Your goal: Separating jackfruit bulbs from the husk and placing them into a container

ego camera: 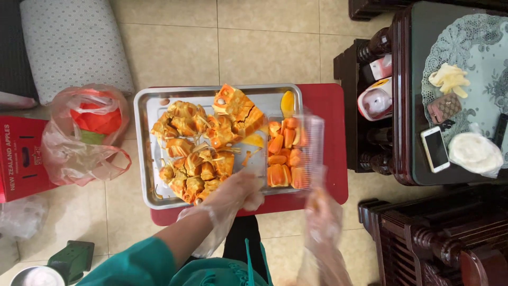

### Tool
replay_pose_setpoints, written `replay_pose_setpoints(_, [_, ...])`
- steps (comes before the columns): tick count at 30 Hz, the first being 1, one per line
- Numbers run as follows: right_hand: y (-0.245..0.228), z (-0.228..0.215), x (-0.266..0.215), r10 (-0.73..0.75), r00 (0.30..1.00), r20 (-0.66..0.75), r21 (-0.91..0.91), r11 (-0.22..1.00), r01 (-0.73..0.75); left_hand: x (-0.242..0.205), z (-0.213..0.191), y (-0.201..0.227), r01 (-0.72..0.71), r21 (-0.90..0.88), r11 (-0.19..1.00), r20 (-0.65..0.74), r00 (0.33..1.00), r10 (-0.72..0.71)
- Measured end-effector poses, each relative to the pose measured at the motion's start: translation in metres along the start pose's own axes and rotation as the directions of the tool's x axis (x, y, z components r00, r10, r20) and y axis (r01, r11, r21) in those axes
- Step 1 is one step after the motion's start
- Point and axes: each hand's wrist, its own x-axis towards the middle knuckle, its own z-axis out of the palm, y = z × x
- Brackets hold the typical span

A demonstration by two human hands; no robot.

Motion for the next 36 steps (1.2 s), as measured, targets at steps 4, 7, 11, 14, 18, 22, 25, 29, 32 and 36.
replay_pose_setpoints(4, [0.011, -0.033, -0.005, 0.334, 0.942, -0.015, 0.290, 0.903, -0.316, -0.090, -0.001, 0.031, 0.086, 0.357, 0.930, 0.003, 0.996, -0.093])
replay_pose_setpoints(7, [0.001, -0.056, 0.000, 0.466, 0.875, -0.128, -0.214, 0.849, -0.483, -0.129, -0.008, 0.046, 0.098, 0.260, 0.961, 0.029, 0.994, -0.109])
replay_pose_setpoints(11, [-0.071, -0.061, 0.025, 0.626, 0.738, -0.254, 0.326, 0.773, -0.544, -0.143, -0.042, 0.038, 0.120, 0.256, 0.959, 0.061, 0.988, -0.140])
replay_pose_setpoints(14, [0.025, -0.027, 0.003, 0.502, 0.841, -0.202, 0.492, 0.795, -0.356, -0.152, -0.072, 0.031, 0.061, 0.244, 0.968, 0.029, 0.997, -0.071])
replay_pose_setpoints(18, [-0.098, -0.017, 0.027, 0.594, 0.804, 0.028, -0.191, 0.793, -0.579, -0.106, -0.122, 0.001, 0.109, -0.076, 0.991, -0.050, 0.992, -0.113])
replay_pose_setpoints(22, [-0.126, 0.046, 0.034, 0.037, 0.980, 0.195, -0.242, 0.970, 0.011, -0.090, -0.178, -0.051, -0.081, -0.499, 0.863, 0.240, 0.944, 0.227])
replay_pose_setpoints(25, [-0.132, 0.097, 0.044, -0.221, 0.939, 0.265, -0.153, 0.951, 0.267, -0.157, -0.185, -0.024, -0.108, -0.410, 0.906, 0.085, 0.984, 0.156])
replay_pose_setpoints(29, [-0.245, 0.086, 0.037, -0.090, 0.734, 0.674, 0.609, 0.630, -0.482, -0.141, -0.226, -0.044, -0.257, -0.240, 0.936, -0.090, 0.966, 0.243])
replay_pose_setpoints(32, [-0.111, 0.237, 0.071, -0.104, 0.877, 0.470, -0.210, 0.951, 0.225, -0.096, -0.269, -0.094, -0.551, -0.109, 0.827, 0.008, 0.832, 0.555])
replay_pose_setpoints(36, [-0.264, 0.238, 0.095, 0.614, 0.581, 0.535, -0.528, 0.779, -0.337, -0.128, -0.252, -0.068, -0.377, -0.434, 0.819, -0.156, 0.926, 0.343])
